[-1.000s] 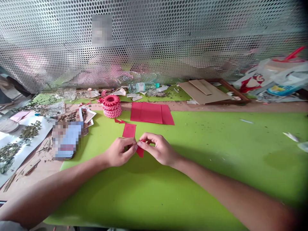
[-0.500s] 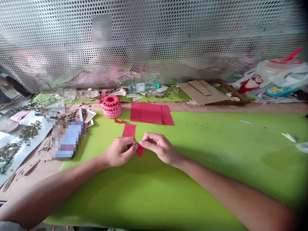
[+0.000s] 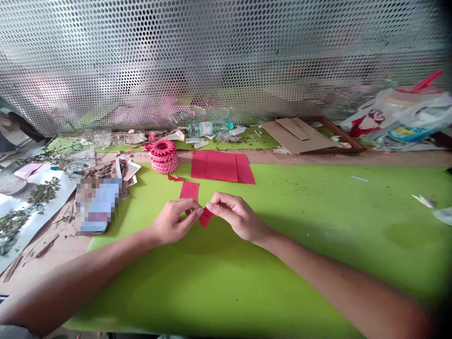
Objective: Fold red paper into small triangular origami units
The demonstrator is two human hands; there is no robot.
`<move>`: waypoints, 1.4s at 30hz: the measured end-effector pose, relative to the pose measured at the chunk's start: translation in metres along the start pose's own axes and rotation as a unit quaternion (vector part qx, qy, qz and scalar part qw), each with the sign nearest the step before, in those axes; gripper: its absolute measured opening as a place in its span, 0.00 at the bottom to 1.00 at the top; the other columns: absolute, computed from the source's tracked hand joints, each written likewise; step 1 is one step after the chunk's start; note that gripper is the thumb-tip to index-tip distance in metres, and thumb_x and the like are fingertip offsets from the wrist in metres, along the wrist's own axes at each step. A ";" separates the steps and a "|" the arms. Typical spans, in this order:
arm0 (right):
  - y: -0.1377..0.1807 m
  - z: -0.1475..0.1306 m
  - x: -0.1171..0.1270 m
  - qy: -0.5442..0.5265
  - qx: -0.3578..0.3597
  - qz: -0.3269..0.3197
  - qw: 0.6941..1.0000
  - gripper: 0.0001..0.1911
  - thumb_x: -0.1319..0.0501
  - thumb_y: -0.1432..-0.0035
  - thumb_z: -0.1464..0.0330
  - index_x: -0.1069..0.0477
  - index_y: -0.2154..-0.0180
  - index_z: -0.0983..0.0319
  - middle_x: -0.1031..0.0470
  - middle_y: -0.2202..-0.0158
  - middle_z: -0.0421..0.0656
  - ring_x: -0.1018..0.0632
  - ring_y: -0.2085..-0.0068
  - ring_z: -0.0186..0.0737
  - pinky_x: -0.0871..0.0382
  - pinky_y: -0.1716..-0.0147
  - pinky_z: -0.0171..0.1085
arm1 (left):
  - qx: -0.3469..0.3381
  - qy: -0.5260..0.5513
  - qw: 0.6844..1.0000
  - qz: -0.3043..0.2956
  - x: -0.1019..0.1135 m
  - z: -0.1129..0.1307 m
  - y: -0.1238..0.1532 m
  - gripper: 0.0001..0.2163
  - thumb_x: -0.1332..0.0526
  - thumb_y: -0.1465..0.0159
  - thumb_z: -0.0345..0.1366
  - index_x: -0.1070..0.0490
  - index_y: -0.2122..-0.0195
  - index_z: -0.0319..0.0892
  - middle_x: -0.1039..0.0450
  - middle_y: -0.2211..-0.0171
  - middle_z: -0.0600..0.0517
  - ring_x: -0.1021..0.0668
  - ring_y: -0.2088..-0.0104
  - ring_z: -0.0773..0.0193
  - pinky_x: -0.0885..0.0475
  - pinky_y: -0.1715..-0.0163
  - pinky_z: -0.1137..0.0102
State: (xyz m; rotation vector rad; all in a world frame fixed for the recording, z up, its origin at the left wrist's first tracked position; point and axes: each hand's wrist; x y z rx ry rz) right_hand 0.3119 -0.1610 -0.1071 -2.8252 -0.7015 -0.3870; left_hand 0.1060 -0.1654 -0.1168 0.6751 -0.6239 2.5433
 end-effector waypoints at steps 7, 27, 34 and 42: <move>0.003 -0.003 -0.001 0.023 -0.032 -0.063 0.997 0.16 0.41 0.36 0.58 0.30 0.72 0.62 0.25 0.73 0.41 0.30 0.73 0.35 0.40 0.73 0.35 | 0.002 0.007 0.999 0.039 0.005 0.000 -0.001 0.11 0.42 0.32 0.36 0.29 0.72 0.39 0.25 0.75 0.53 0.26 0.74 0.69 0.33 0.71 0.75; 0.001 -0.001 0.002 0.017 0.009 -0.031 0.999 0.18 0.44 0.34 0.58 0.26 0.68 0.63 0.25 0.73 0.41 0.26 0.70 0.37 0.34 0.70 0.35 | 0.086 0.041 0.995 -0.030 -0.001 -0.003 -0.002 0.18 0.47 0.30 0.45 0.28 0.69 0.38 0.31 0.78 0.54 0.31 0.78 0.69 0.38 0.76 0.74; -0.001 0.002 0.001 0.042 -0.001 -0.011 0.999 0.18 0.42 0.35 0.58 0.24 0.68 0.63 0.23 0.72 0.42 0.24 0.71 0.38 0.32 0.71 0.35 | 0.076 0.019 0.997 -0.028 0.000 -0.001 -0.002 0.17 0.48 0.31 0.42 0.31 0.72 0.38 0.32 0.78 0.54 0.32 0.78 0.70 0.39 0.76 0.74; 0.001 0.001 -0.003 0.031 -0.022 0.014 0.999 0.16 0.40 0.38 0.58 0.22 0.68 0.63 0.19 0.70 0.44 0.21 0.69 0.41 0.29 0.69 0.36 | 0.071 -0.018 0.997 -0.012 -0.002 -0.002 -0.001 0.14 0.47 0.32 0.39 0.34 0.73 0.39 0.35 0.79 0.55 0.35 0.79 0.71 0.41 0.77 0.75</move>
Point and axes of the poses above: each hand's wrist, its own y-axis away from the middle knuckle, its own x-axis out of the back of the hand, z = x × y
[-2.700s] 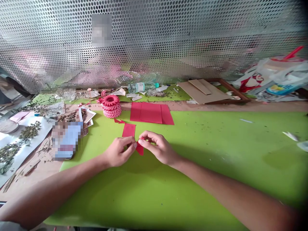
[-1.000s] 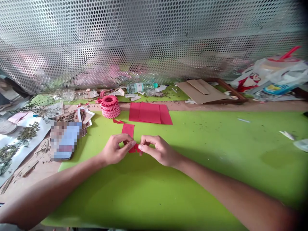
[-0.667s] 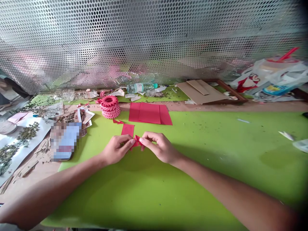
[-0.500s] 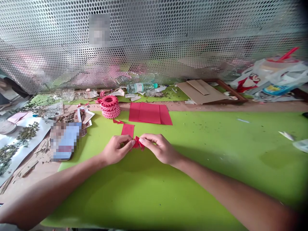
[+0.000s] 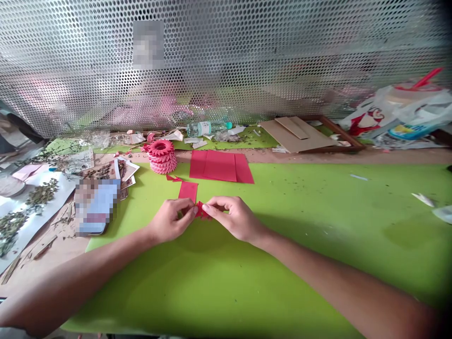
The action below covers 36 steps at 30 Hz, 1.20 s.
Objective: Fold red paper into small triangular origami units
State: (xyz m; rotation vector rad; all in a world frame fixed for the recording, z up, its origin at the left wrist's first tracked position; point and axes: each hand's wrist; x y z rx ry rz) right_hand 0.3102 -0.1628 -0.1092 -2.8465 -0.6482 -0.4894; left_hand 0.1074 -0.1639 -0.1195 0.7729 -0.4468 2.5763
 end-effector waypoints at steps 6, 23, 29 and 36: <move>0.002 0.000 -0.004 0.001 -0.005 0.017 1.000 0.16 0.40 0.38 0.57 0.22 0.67 0.63 0.19 0.69 0.45 0.21 0.69 0.41 0.28 0.70 0.37 | -0.009 -0.015 1.000 0.000 0.000 0.000 0.002 0.14 0.48 0.32 0.39 0.33 0.72 0.39 0.34 0.78 0.55 0.34 0.78 0.70 0.40 0.75 0.75; 0.007 -0.004 -0.006 0.064 0.011 0.030 0.997 0.20 0.42 0.37 0.54 0.23 0.69 0.63 0.22 0.74 0.44 0.24 0.73 0.40 0.32 0.75 0.36 | -0.027 -0.026 0.999 0.004 0.001 0.000 0.003 0.13 0.47 0.32 0.37 0.35 0.74 0.40 0.38 0.79 0.57 0.38 0.78 0.71 0.41 0.75 0.75; 0.004 -0.004 -0.005 0.036 0.006 0.044 0.998 0.19 0.40 0.38 0.54 0.23 0.69 0.63 0.22 0.73 0.43 0.24 0.71 0.39 0.33 0.74 0.35 | -0.038 -0.026 0.999 0.024 0.002 0.001 0.004 0.14 0.48 0.31 0.39 0.34 0.72 0.40 0.35 0.78 0.56 0.35 0.78 0.71 0.40 0.75 0.75; 0.003 -0.001 -0.003 0.030 -0.014 0.056 0.998 0.20 0.37 0.41 0.53 0.29 0.75 0.62 0.24 0.77 0.42 0.26 0.75 0.37 0.35 0.77 0.34 | -0.040 -0.021 0.999 0.023 0.004 0.000 0.004 0.14 0.49 0.30 0.40 0.35 0.71 0.40 0.35 0.78 0.55 0.34 0.78 0.70 0.39 0.75 0.74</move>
Point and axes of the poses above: each hand's wrist, its own y-axis away from the middle knuckle, its own x-axis out of the back of the hand, z = x × y
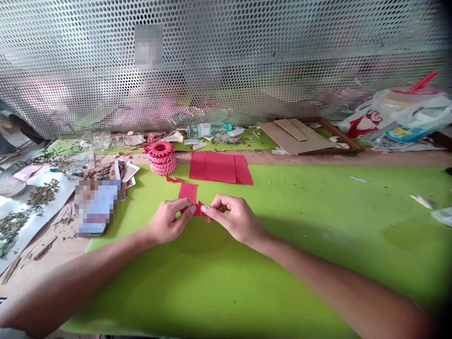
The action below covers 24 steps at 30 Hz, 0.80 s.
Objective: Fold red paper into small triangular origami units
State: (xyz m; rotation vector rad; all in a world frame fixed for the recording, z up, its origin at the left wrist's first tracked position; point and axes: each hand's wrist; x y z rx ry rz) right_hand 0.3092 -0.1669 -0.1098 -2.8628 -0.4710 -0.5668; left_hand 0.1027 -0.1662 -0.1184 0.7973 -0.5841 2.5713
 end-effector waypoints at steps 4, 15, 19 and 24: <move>0.002 -0.001 0.000 0.009 0.011 0.001 1.000 0.21 0.38 0.40 0.53 0.31 0.76 0.61 0.25 0.78 0.41 0.27 0.76 0.36 0.36 0.77 0.34 | 0.007 0.006 1.000 -0.006 -0.001 -0.001 0.000 0.15 0.49 0.29 0.41 0.35 0.71 0.41 0.34 0.78 0.55 0.34 0.78 0.70 0.40 0.75 0.74; 0.002 0.001 0.004 0.239 0.210 0.052 0.947 0.17 0.41 0.36 0.63 0.32 0.77 0.60 0.28 0.79 0.42 0.30 0.77 0.36 0.41 0.75 0.37 | 0.076 0.083 0.993 0.041 0.000 0.001 -0.002 0.14 0.46 0.31 0.47 0.34 0.53 0.42 0.36 0.73 0.56 0.34 0.72 0.66 0.38 0.70 0.72; 0.003 0.000 0.013 0.381 0.284 0.023 0.880 0.14 0.42 0.34 0.66 0.26 0.73 0.59 0.24 0.76 0.44 0.28 0.74 0.39 0.40 0.73 0.40 | 0.147 0.234 0.959 0.053 -0.006 0.003 0.000 0.15 0.47 0.31 0.51 0.40 0.62 0.44 0.38 0.74 0.58 0.37 0.75 0.69 0.40 0.74 0.73; 0.005 -0.010 0.019 0.436 0.333 -0.014 0.836 0.14 0.44 0.33 0.68 0.24 0.70 0.57 0.23 0.75 0.44 0.28 0.73 0.40 0.42 0.74 0.41 | 0.181 0.212 0.960 -0.016 -0.011 0.009 0.004 0.22 0.52 0.30 0.53 0.37 0.72 0.41 0.35 0.77 0.55 0.34 0.77 0.69 0.38 0.74 0.72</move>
Point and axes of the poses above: each hand's wrist, its own y-axis away from the middle knuckle, its own x-axis out of the back of the hand, z = x × y
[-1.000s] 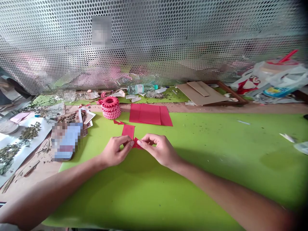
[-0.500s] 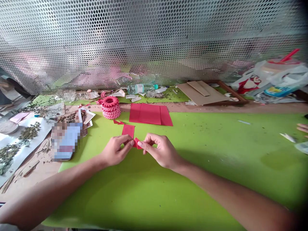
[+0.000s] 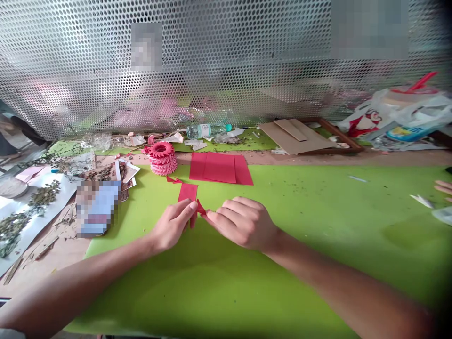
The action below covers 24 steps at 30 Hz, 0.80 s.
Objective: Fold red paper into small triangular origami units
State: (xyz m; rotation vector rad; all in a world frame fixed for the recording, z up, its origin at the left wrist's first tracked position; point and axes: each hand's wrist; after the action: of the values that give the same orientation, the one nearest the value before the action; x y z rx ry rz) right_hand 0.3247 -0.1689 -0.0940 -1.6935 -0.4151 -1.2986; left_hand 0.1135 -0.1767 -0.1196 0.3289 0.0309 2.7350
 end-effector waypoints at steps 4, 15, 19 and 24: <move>-0.002 -0.002 0.002 -0.027 0.012 -0.006 1.000 0.13 0.44 0.33 0.68 0.23 0.68 0.57 0.23 0.75 0.43 0.27 0.73 0.39 0.42 0.75 0.41 | -0.010 -0.001 1.000 -0.001 0.000 0.002 0.001 0.21 0.50 0.30 0.51 0.37 0.74 0.41 0.36 0.79 0.56 0.34 0.78 0.69 0.39 0.75 0.72; -0.001 0.003 -0.007 -0.156 0.049 0.086 0.983 0.08 0.41 0.35 0.73 0.28 0.54 0.59 0.18 0.64 0.42 0.20 0.69 0.36 0.28 0.69 0.36 | -0.052 0.061 0.997 -0.020 -0.001 -0.005 -0.002 0.18 0.49 0.29 0.50 0.40 0.70 0.42 0.42 0.80 0.59 0.37 0.81 0.71 0.40 0.79 0.73; -0.002 0.004 -0.011 -0.179 0.066 0.141 0.972 0.08 0.38 0.37 0.75 0.28 0.56 0.61 0.18 0.67 0.42 0.20 0.70 0.34 0.27 0.70 0.34 | -0.055 0.066 0.996 -0.005 0.000 -0.003 -0.002 0.18 0.47 0.31 0.51 0.36 0.67 0.40 0.41 0.80 0.59 0.37 0.81 0.72 0.40 0.80 0.75; -0.001 0.006 -0.013 -0.141 0.061 0.151 0.977 0.06 0.36 0.39 0.75 0.28 0.59 0.61 0.20 0.72 0.40 0.22 0.73 0.33 0.30 0.74 0.33 | -0.042 0.131 0.990 -0.005 0.005 0.001 -0.005 0.20 0.37 0.38 0.52 0.32 0.59 0.38 0.38 0.79 0.59 0.34 0.80 0.72 0.37 0.80 0.75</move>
State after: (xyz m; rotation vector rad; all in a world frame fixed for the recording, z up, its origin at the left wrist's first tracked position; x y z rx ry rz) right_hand 0.3226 -0.1603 -0.1050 -1.7628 -0.3761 -0.8010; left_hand 0.1112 -0.1705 -0.1182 -0.0558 -0.0114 2.7411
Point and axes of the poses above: each hand's wrist, its own y-axis away from the middle knuckle, its own x-axis out of the back of the hand, z = x × y
